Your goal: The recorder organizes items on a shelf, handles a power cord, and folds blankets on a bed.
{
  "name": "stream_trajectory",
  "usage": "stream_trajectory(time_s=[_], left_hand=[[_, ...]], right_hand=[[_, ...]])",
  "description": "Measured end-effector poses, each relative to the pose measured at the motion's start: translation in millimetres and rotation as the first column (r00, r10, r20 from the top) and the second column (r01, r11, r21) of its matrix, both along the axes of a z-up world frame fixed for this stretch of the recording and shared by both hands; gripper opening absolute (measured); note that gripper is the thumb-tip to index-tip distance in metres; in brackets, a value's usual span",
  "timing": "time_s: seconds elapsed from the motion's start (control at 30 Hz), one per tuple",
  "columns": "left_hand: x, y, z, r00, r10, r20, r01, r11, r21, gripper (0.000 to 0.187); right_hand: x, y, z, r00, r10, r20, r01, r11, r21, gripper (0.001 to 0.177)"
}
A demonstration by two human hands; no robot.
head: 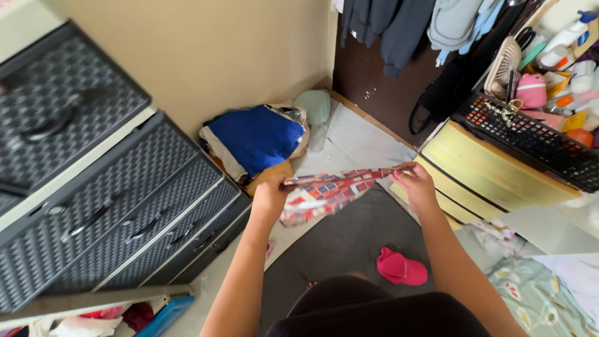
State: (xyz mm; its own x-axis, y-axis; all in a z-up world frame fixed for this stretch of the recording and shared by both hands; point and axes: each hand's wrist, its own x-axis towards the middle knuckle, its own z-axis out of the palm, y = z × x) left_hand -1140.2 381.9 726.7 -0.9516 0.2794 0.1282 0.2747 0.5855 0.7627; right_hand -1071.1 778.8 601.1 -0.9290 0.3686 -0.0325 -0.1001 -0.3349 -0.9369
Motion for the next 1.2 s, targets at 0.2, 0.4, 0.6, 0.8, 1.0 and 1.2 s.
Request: stream_trajectory(time_s=[0.2,0.4,0.6,0.8,1.0,1.2], left_hand=[[-91,47,-43,1.000,0.023,-0.009,-0.022,0.991,0.131,0.021],[-172,90,-7,0.990,0.141,-0.018,-0.138,0.985,0.105,0.016],[-258,108,-5,0.933,0.248,-0.261,-0.233,0.969,0.086,0.013],[-319,124,7,0.867,0.364,-0.340,-0.370,0.928,0.049,0.018],[-408,99,23,0.790,0.277,-0.546,-0.339,0.941,-0.013,0.022],[-513,48,1,0.755,0.185,-0.629,-0.384,0.902,-0.196,0.034]], right_hand=[[-50,32,-3,0.995,-0.093,0.046,0.092,0.996,0.020,0.015],[-160,70,11,0.999,-0.028,0.031,0.025,0.994,0.106,0.019],[-302,82,62,0.993,0.003,-0.122,0.090,0.653,0.752,0.024],[-404,-5,123,0.879,0.314,-0.359,0.287,0.252,0.924,0.030],[-512,-73,83,0.955,0.231,-0.187,0.118,0.284,0.952,0.022],[-632,-117,36,0.962,0.188,-0.196,0.084,0.480,0.873,0.025]])
